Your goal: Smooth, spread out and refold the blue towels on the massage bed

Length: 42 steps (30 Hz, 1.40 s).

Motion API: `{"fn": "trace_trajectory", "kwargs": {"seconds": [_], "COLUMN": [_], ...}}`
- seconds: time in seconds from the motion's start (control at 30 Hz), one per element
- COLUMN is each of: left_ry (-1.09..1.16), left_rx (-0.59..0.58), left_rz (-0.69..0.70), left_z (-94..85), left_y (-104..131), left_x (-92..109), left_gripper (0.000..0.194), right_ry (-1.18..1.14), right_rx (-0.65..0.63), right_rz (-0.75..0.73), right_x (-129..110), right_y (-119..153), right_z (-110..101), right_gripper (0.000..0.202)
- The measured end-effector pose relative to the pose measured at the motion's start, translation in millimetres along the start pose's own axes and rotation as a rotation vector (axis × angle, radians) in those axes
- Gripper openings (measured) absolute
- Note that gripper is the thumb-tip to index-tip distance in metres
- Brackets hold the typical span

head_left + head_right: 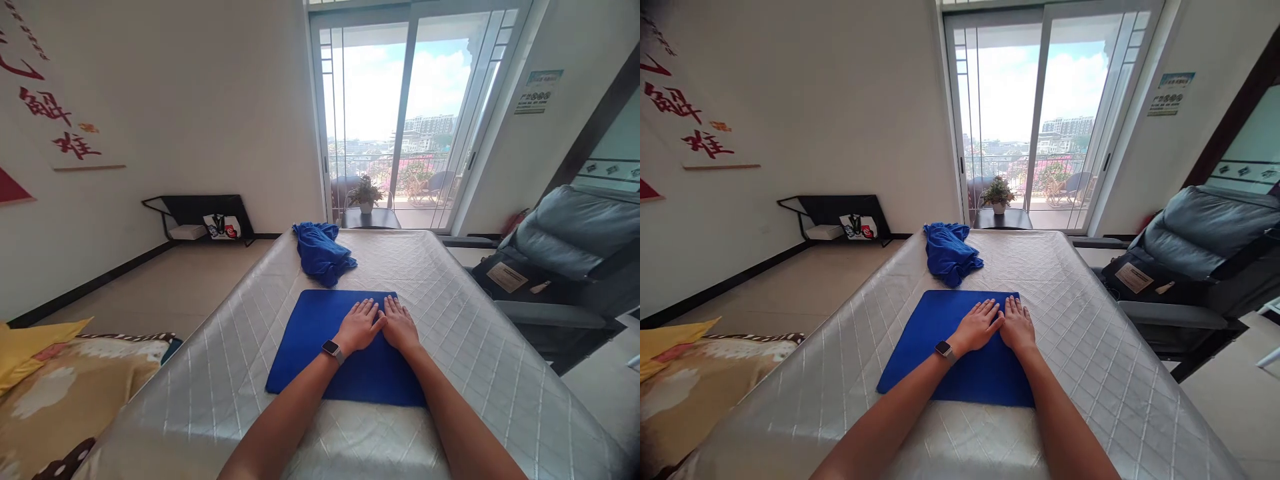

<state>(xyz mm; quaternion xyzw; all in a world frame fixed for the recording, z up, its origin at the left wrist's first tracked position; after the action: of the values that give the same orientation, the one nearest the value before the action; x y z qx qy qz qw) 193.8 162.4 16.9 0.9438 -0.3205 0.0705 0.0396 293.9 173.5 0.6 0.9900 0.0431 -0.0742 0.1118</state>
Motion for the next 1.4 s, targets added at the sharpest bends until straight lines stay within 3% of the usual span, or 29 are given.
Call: {"fn": "trace_trajectory", "kwargs": {"seconds": [0.1, 0.33, 0.47, 1.03, 1.4], "left_ry": [0.002, -0.017, -0.033, 0.012, -0.005], "left_rx": [-0.019, -0.083, -0.075, -0.069, -0.059], "left_rz": [-0.077, -0.379, -0.424, -0.429, -0.425], "left_z": [-0.9, -4.6, -3.1, -4.2, -3.9], "left_y": [13, 74, 92, 93, 93], "left_x": [-30, -136, -166, -165, -165], "left_gripper": [0.07, 0.075, 0.074, 0.079, 0.081], "right_ry": [-0.02, -0.04, -0.039, -0.021, 0.042], "right_rx": [0.012, 0.0, -0.016, 0.013, -0.01], "right_rz": [0.014, 0.028, 0.035, 0.05, 0.054], "right_x": [0, 0, 1, -3, -6], "right_y": [0, -1, -2, 10, 37], "right_z": [-1, -1, -1, -10, 10], "right_gripper": [0.064, 0.065, 0.065, 0.063, 0.066]}}
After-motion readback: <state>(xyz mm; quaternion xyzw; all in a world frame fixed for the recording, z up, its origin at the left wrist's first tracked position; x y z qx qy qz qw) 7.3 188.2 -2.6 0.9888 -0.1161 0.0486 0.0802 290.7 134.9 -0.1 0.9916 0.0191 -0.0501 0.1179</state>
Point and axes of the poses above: each hand's wrist, its own y-axis away from the middle knuckle, its own z-axis out of the palm, x = y × z, the point moved 8 cm from there along -y, towards the middle knuckle, and after that the axes turned 15 degrees about -x, right-handed, at the moved point
